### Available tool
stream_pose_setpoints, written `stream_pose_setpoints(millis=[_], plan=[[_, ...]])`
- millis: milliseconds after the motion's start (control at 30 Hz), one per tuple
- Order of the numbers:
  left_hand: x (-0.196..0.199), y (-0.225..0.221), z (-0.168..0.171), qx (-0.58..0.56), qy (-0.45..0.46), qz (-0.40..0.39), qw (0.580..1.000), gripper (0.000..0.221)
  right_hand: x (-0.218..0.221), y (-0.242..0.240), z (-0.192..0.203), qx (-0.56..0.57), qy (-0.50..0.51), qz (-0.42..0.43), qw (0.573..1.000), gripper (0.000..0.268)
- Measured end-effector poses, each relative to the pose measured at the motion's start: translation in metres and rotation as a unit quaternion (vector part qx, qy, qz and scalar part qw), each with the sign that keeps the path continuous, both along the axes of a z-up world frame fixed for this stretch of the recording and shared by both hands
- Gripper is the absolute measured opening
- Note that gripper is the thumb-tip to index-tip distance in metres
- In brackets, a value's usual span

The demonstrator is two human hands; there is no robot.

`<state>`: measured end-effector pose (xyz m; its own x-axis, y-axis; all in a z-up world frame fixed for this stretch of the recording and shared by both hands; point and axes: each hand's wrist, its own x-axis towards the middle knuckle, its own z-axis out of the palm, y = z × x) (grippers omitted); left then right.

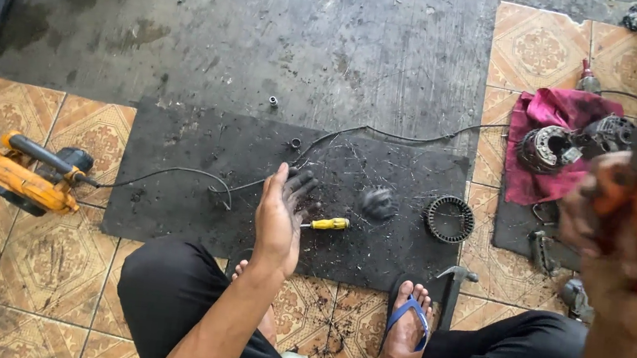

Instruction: Disassembling an electrical stator by prying and pulling out copper wires and internal components using pliers and a screwdriver.

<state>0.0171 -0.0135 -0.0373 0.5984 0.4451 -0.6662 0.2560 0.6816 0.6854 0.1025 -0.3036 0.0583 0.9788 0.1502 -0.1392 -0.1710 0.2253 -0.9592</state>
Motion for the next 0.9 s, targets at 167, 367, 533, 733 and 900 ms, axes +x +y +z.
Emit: stream_pose_setpoints(millis=[167, 367, 533, 733, 900], plan=[[-0.002, -0.001, -0.003, 0.009, 0.003, 0.005, 1.0, 0.037, -0.016, 0.008, -0.008, -0.028, -0.078, 0.055, 0.995, 0.032], [0.002, -0.001, -0.015, 0.016, -0.018, 0.015, 1.0, 0.033, -0.002, -0.073, -0.088, 0.056, -0.217, 0.132, 0.966, 0.054], [0.002, -0.005, -0.013, 0.004, -0.02, 0.01, 1.0, 0.035, -0.013, -0.06, -0.048, 0.01, -0.074, 0.054, 0.996, 0.04], [0.003, -0.008, -0.022, 0.028, -0.018, -0.02, 0.999, 0.032, -0.02, -0.061, -0.029, -0.076, -0.186, 0.054, 0.978, 0.041], [0.011, -0.024, -0.041, 0.084, 0.014, -0.121, 0.989, 0.043, -0.02, -0.07, -0.03, 0.021, -0.156, 0.064, 0.985, 0.037]])
